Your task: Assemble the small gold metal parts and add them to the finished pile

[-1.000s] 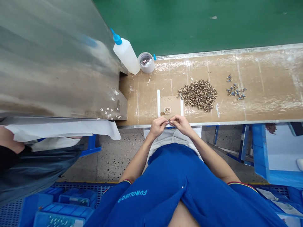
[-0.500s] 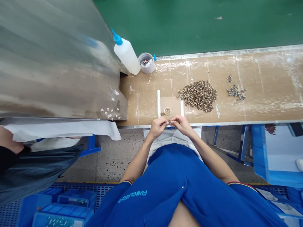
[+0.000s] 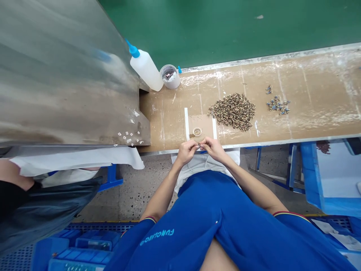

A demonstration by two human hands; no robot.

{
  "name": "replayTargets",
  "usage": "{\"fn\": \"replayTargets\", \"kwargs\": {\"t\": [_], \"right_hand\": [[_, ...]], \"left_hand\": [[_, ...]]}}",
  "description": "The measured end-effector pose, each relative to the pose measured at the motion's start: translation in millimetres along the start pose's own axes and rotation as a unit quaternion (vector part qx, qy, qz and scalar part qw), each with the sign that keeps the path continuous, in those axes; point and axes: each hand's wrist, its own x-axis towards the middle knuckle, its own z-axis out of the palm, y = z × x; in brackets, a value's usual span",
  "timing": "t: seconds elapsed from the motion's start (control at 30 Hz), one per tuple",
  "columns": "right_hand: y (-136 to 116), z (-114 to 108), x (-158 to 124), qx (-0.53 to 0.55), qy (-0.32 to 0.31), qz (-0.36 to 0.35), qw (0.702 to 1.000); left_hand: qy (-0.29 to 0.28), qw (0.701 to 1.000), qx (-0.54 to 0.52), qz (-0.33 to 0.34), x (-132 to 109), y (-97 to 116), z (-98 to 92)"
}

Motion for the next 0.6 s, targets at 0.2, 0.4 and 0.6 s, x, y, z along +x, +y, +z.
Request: {"fn": "replayTargets", "kwargs": {"t": [0.2,0.4,0.6], "right_hand": [[-9,0,3,0.091,-0.012,0.011,0.996],[-12,-69,-14,0.038,0.174,-0.030,0.983],[16,-200,-22,-0.071,0.483,-0.043,0.872]], "left_hand": [[0.002,0.993,-0.082,-0.081,5,9,-0.2],[-0.040,0.960,-0.234,-0.147,-23,44,-48.7],[0.065,0.966,-0.205,-0.142,-82,76,-151.6]]}}
